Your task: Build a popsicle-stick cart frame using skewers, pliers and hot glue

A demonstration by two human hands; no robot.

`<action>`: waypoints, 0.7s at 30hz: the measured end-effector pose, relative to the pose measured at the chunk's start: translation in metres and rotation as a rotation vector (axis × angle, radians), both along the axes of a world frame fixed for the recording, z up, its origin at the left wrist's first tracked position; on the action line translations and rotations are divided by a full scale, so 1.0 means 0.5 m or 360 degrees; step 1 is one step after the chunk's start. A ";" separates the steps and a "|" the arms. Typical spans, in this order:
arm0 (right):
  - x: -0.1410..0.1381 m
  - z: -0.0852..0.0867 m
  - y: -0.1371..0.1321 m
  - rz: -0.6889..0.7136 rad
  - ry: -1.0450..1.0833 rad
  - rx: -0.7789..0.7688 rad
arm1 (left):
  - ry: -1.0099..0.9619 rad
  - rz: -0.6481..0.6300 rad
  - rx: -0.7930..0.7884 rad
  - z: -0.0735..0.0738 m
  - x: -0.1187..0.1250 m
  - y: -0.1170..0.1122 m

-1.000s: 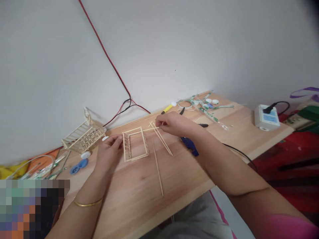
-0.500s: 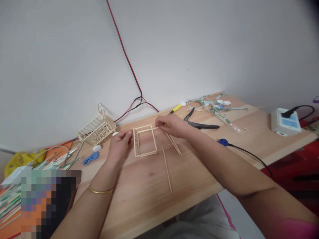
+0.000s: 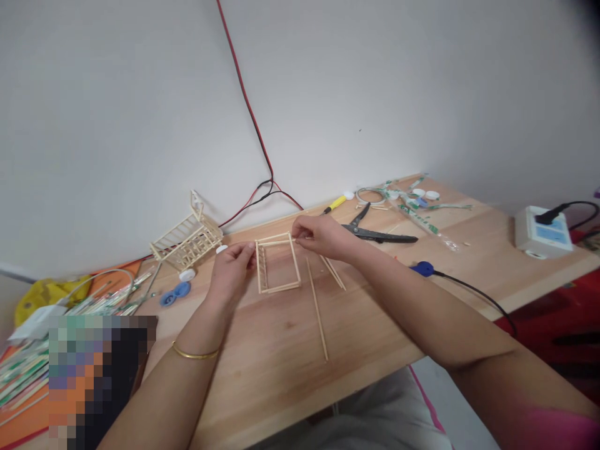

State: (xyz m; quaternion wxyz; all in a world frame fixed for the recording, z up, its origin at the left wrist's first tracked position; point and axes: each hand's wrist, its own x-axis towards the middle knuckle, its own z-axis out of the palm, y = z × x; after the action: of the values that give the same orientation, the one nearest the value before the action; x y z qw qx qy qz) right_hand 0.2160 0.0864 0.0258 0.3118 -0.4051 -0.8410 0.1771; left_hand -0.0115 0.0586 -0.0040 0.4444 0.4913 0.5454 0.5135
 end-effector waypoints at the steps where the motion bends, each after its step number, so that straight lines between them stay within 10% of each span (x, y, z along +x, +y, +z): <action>1: 0.000 0.000 0.000 -0.0001 -0.0006 0.0015 | -0.0017 -0.0021 -0.0009 0.000 -0.001 0.000; 21: -0.007 0.008 -0.001 0.0020 -0.0278 0.0239 | 0.0047 -0.0048 0.0004 0.004 -0.001 -0.003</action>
State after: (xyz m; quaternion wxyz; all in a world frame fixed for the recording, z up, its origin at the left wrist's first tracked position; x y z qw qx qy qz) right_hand 0.2123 0.0861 0.0296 0.2656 -0.3892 -0.8784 0.0796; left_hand -0.0118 0.0570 -0.0021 0.4434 0.5076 0.5437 0.5002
